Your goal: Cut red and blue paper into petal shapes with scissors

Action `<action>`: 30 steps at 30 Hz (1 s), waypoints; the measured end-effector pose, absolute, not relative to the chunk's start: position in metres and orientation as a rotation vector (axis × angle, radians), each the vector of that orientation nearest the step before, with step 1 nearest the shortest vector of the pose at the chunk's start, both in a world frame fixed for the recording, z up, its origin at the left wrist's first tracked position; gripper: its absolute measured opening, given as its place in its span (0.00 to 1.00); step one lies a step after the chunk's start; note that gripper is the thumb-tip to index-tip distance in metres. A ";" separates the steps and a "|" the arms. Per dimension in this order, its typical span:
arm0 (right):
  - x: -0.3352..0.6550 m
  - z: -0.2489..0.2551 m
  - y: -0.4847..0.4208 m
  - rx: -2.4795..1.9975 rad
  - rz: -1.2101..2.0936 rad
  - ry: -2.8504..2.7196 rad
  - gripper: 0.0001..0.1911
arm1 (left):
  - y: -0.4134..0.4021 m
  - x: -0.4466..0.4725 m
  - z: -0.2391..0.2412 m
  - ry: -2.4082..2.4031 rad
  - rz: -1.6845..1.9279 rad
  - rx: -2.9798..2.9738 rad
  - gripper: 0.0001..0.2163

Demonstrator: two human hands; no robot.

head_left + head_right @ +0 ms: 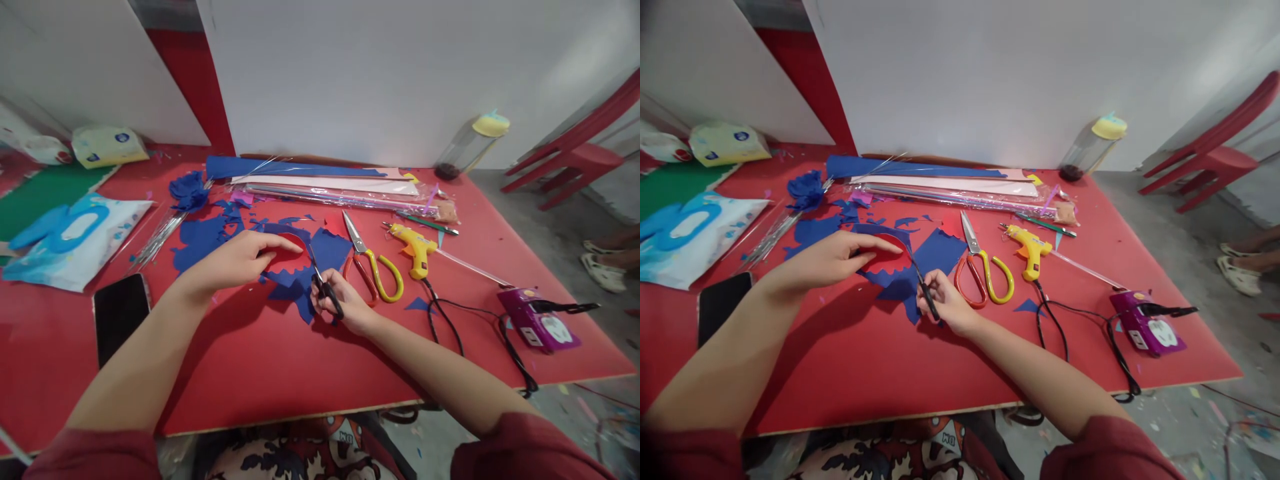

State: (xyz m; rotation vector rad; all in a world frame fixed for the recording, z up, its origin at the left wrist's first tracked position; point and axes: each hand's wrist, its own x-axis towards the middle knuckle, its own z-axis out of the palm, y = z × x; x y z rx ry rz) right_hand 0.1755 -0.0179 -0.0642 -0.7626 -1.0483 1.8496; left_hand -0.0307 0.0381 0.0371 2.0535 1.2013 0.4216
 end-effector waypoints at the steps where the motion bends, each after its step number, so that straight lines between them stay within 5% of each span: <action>1: 0.176 -0.063 -0.018 -0.744 1.866 -1.058 0.28 | 0.039 -0.030 0.038 1.193 0.441 2.049 0.18; 30: 0.182 -0.056 -0.026 -0.635 1.944 -1.259 0.23 | 0.029 -0.041 0.042 1.103 0.407 2.137 0.21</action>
